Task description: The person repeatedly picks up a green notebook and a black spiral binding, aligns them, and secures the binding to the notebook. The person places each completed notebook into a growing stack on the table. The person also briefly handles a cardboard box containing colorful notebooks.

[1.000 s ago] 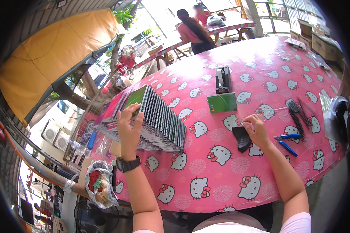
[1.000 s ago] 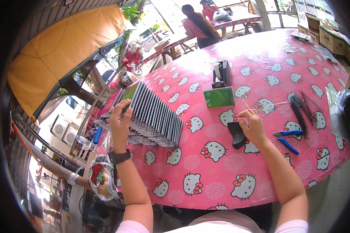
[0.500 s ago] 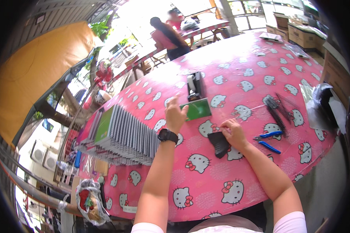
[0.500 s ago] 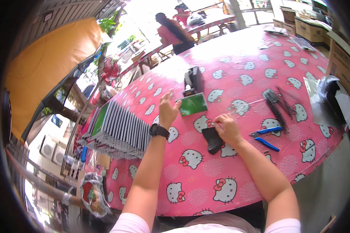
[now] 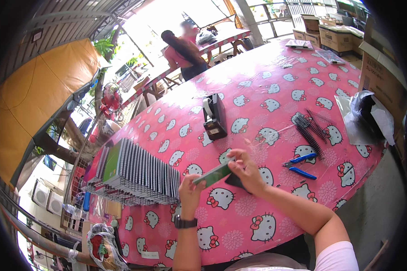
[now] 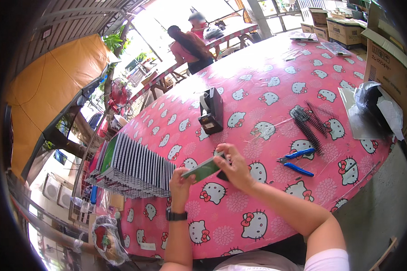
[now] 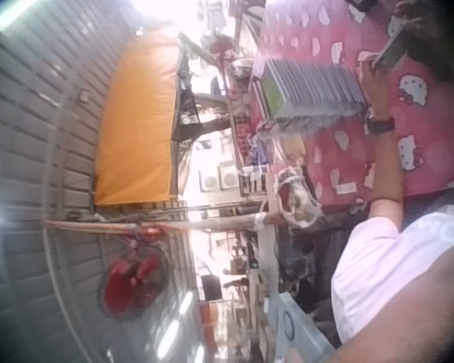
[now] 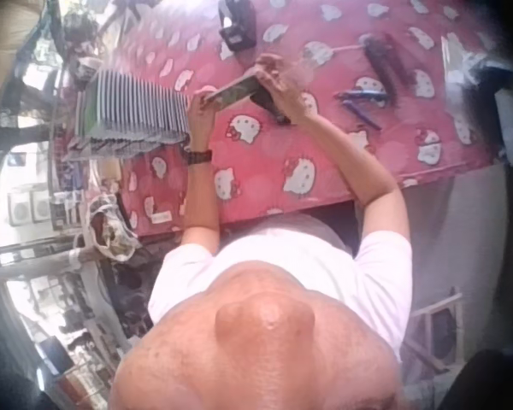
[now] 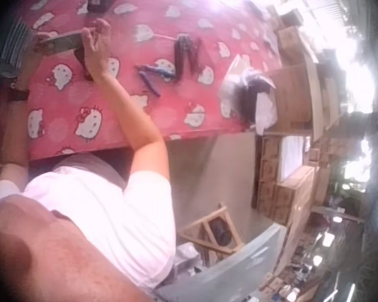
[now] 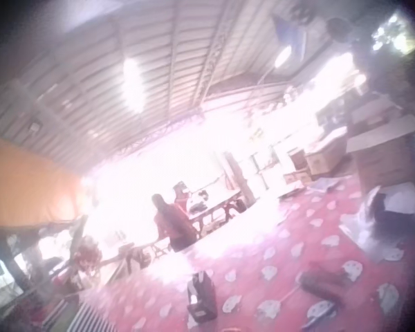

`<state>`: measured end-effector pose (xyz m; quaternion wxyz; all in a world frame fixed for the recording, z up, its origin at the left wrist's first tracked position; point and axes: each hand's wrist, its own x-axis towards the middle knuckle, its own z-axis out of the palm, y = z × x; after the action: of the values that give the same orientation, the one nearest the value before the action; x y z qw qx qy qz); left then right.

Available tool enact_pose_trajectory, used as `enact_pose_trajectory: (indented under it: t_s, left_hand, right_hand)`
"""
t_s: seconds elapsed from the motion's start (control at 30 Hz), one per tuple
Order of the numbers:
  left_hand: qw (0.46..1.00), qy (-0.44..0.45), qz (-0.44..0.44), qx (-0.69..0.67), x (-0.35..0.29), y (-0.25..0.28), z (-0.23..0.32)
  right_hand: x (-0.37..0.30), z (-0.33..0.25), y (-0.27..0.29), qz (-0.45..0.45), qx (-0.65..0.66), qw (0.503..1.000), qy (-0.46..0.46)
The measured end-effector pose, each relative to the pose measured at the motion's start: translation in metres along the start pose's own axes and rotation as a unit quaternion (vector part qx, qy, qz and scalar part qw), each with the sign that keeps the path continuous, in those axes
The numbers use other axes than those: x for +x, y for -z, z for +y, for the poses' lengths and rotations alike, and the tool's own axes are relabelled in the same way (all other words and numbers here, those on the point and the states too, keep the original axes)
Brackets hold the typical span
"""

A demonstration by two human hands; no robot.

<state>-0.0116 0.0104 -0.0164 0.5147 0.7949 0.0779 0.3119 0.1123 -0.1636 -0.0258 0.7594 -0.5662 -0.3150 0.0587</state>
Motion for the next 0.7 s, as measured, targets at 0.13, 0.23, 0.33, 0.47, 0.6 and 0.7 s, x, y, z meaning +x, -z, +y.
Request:
enact_pose_trajectory:
  t_s: [0.13, 0.23, 0.33, 0.47, 0.6, 0.7]
  left_hand:
    - [0.992, 0.042, 0.05, -0.111, -0.04, 0.02, -0.008]
    - [0.966, 0.084, 0.04, -0.239, -0.061, 0.01, -0.025]
    - [0.955, 0.09, 0.105, -0.264, -0.057, 0.001, -0.008]
    - [0.968, -0.042, 0.171, -0.181, -0.068, -0.007, 0.016]
    - [0.969, 0.14, 0.139, -0.151, -0.07, -0.006, -0.004]
    - [0.97, 0.112, 0.137, -0.163, -0.069, -0.003, -0.003]
  right_hand:
    - [-0.027, -0.007, -0.029, -0.065, -0.005, 0.996, -0.063]
    - [-0.039, 0.003, -0.044, -0.093, -0.058, 0.994, -0.024]
    - [-0.042, -0.007, -0.048, -0.097, -0.032, 0.99, -0.093]
    - [-0.055, -0.008, -0.057, -0.07, 0.014, 0.997, -0.002]
    - [-0.062, 0.008, -0.054, -0.089, 0.038, 0.986, -0.135]
    - [-0.058, 0.005, -0.056, -0.087, 0.038, 0.989, -0.116]
